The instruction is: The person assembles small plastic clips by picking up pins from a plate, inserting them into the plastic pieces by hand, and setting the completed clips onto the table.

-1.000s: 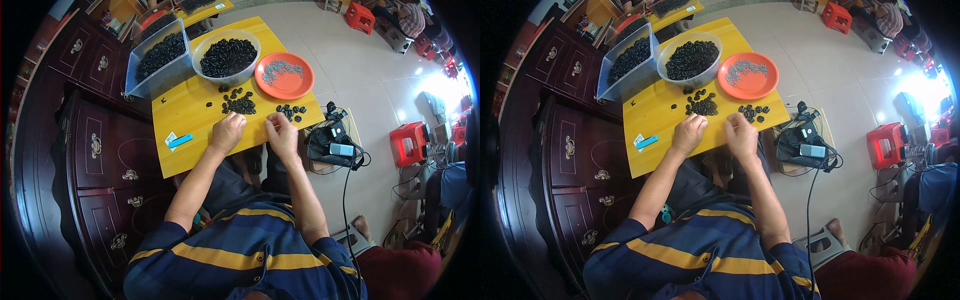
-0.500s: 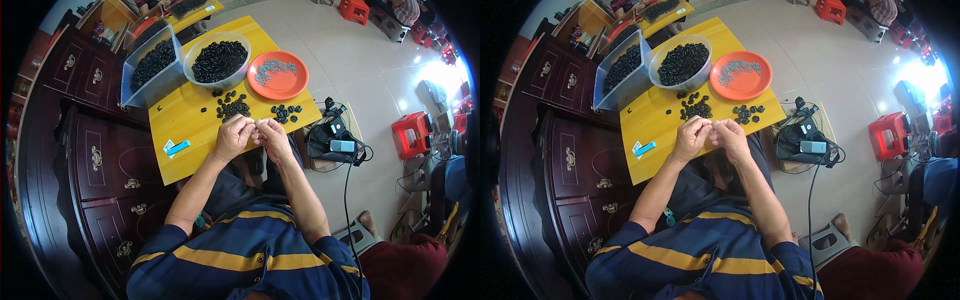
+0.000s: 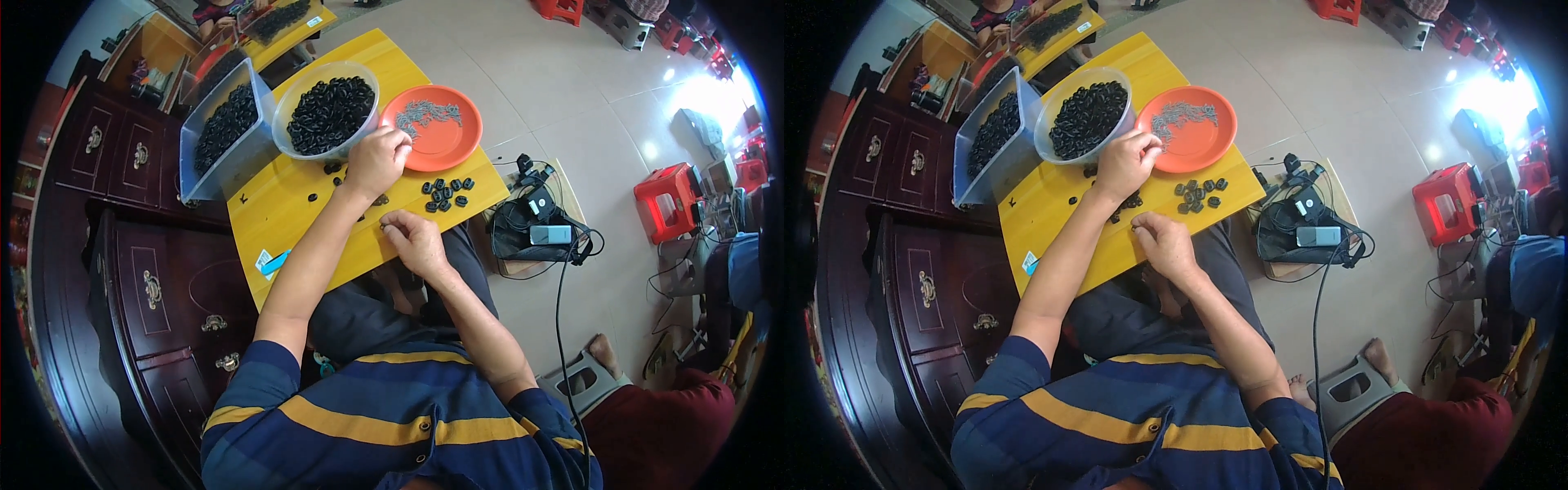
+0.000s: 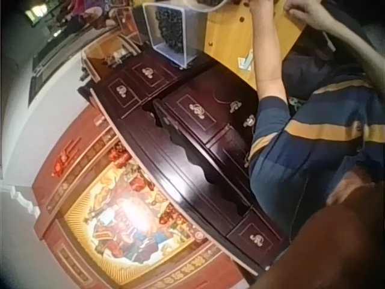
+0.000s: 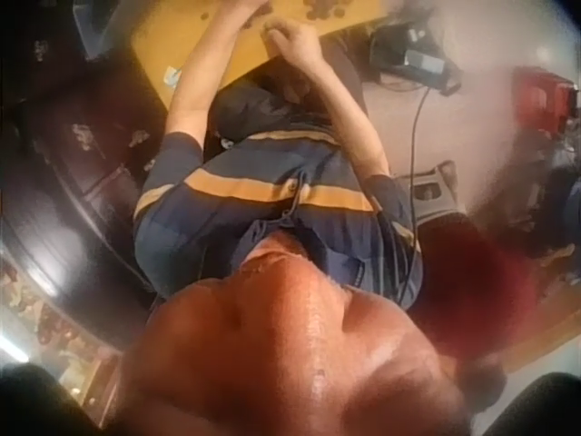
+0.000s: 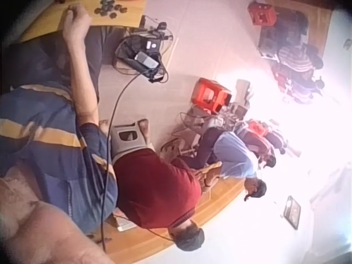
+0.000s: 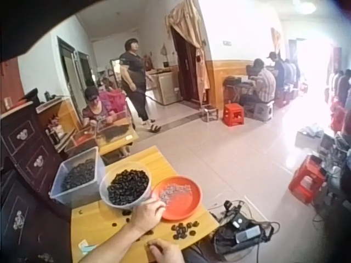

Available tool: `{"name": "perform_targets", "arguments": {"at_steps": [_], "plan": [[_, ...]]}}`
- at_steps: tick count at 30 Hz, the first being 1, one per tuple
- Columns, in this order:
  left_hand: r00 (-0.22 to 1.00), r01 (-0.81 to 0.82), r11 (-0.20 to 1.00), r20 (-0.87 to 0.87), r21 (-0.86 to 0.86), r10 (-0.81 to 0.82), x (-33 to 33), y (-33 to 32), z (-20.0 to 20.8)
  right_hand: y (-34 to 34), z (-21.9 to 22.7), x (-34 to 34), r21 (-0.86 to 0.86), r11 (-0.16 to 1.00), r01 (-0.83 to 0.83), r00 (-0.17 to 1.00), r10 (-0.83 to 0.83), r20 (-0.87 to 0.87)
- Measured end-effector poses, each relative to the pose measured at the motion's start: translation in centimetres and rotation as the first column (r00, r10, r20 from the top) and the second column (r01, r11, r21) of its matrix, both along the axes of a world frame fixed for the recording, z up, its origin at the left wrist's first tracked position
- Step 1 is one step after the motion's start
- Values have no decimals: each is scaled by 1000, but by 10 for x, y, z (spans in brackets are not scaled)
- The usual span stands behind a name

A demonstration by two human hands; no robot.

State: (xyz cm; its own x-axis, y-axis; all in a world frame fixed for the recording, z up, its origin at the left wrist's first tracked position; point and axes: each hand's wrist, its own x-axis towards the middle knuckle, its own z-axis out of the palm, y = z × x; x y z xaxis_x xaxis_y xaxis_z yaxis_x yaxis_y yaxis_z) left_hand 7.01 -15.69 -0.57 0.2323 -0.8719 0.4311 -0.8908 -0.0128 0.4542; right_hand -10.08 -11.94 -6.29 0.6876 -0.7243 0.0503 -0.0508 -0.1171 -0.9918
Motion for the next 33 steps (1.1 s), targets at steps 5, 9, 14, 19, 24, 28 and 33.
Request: {"name": "perform_targets", "arguments": {"at_steps": [5,9,14,19,24,28,33], "plan": [[969,-50,991,248,127,17,1,-43,-15,-2,10,-2,-40,999,-18,999,16,-52],[955,-104,955,297,276,19,4,-58,-23,-3,4,-1,-114,994,-1,1000,-1,-15],[934,-69,939,353,337,-58,12,-68,-24,-5,6,1,-104,995,-6,1000,5,-10],[915,-57,918,388,393,-109,13,-73,-18,-4,4,1,-138,990,-11,1000,9,-12],[890,-47,856,411,515,-198,10,-78,-11,-1,0,-1,-101,995,-24,999,21,-28],[896,-35,851,394,524,-206,9,-74,-10,0,-2,0,-35,999,-17,999,16,-32],[980,-4,968,196,250,-46,3,-51,-1,-4,-4,1,31,999,-23,1000,23,7]]}}
